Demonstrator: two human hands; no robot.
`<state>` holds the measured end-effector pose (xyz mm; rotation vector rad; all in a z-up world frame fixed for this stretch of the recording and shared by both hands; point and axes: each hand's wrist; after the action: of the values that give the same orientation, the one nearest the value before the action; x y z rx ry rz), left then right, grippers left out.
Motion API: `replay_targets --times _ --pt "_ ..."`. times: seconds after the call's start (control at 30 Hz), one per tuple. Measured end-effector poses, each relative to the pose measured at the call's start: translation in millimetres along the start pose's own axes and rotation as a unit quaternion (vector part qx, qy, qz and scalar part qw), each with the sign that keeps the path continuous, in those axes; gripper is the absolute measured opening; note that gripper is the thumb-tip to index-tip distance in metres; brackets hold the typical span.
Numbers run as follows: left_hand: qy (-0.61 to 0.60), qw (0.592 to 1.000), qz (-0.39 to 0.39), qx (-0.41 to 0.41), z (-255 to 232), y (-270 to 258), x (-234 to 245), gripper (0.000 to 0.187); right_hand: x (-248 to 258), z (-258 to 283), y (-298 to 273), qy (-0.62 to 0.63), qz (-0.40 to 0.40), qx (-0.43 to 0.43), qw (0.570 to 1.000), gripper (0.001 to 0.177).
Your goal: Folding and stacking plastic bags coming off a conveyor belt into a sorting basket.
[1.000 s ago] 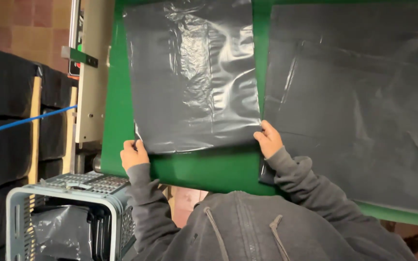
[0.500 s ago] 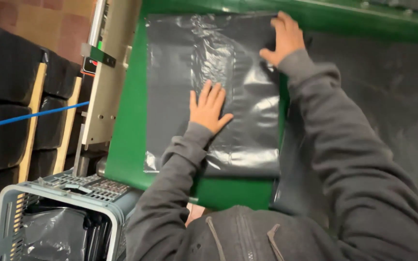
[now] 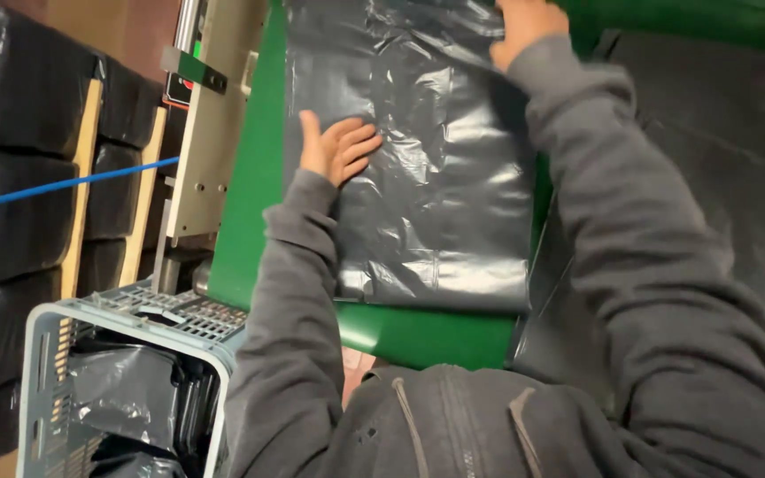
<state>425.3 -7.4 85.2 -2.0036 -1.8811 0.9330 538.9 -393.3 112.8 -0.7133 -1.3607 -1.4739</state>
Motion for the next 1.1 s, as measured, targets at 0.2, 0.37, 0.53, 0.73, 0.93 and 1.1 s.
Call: replay_targets --times 0.2,0.37,0.53,0.73,0.93,1.1 --pt "-0.22 0.946 0.084 0.224 -18.7 2.5 91.5 0.132 147.7 95.1 -192.8 0.078 -0.261 0.178 0.945 0.034" --pt "0.213 0.962 -0.148 0.09 -0.8 12.7 150.5 0.114 125.7 116.3 -328.1 0.052 -0.182 0.17 0.967 0.032" --pt "0.488 0.844 -0.212 -0.062 20.6 23.5 139.6 0.073 136.0 139.5 -362.1 -0.001 -0.095 0.11 0.989 0.034" --pt "0.567 0.43 -0.241 -0.66 45.6 -66.3 -10.8 0.069 111.4 227.8 -246.9 0.15 -0.175 0.123 0.965 0.07" --pt "0.729 0.47 -0.006 -0.498 68.9 -86.5 -0.5 0.09 35.5 208.3 -235.4 0.003 -0.136 0.009 0.991 0.087" --pt "0.776 0.476 0.081 -0.405 20.8 -157.2 85.9 0.13 40.8 155.1 -271.2 -0.057 -0.096 -0.141 0.984 0.082"
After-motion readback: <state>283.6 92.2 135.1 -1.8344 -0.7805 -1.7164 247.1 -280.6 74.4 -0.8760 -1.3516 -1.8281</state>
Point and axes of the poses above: each hand's wrist, its own y-axis towards the middle knuckle, its own x-axis out of the back of the hand, z = x × y, and after that the axes turned 13 degrees about -z, right-handed
